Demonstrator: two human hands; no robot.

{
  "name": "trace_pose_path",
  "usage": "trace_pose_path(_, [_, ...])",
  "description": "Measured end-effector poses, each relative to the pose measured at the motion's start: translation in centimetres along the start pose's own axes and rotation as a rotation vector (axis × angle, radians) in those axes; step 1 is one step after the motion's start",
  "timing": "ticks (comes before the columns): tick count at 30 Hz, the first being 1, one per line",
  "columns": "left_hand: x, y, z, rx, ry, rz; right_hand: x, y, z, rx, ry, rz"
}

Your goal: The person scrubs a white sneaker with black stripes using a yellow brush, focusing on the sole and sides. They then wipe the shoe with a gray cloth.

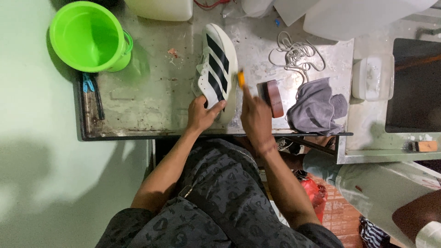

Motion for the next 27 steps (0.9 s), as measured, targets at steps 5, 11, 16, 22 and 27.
trace_pose_path(5, [-0.4,0.1,-0.5,-0.056,-0.03,-0.04,1.0,0.5,0.1,-0.005,-0.004,0.008])
trace_pose_path(11, [0.2,-0.8,0.4,-0.047,-0.013,-0.073,-0.4,-1.1,-4.8,-0.085,0.073,0.058])
trace_pose_path(16, [0.2,-1.6,0.2,-0.028,-0.014,-0.065,-1.4,-0.2,0.0,-0.031,-0.066,-0.003])
trace_pose_path(22, [0.6,-4.1,1.0,-0.04,0.006,-0.094,-1.4,-3.1,-8.8,0.014,-0.077,-0.031])
trace_pose_path(27, [-0.1,-2.4,0.7,-0.033,-0.009,-0.093,-4.1,-3.8,-8.1,-0.025,-0.125,0.008])
Point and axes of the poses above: each hand's wrist, its own z-axis away from the middle knuckle, its own x-axis out of the palm, y = z × x, the point moved 3 cm from there along -z, towards the middle knuckle, and after that the axes turned 13 degrees about x, right-handed, at the moved point
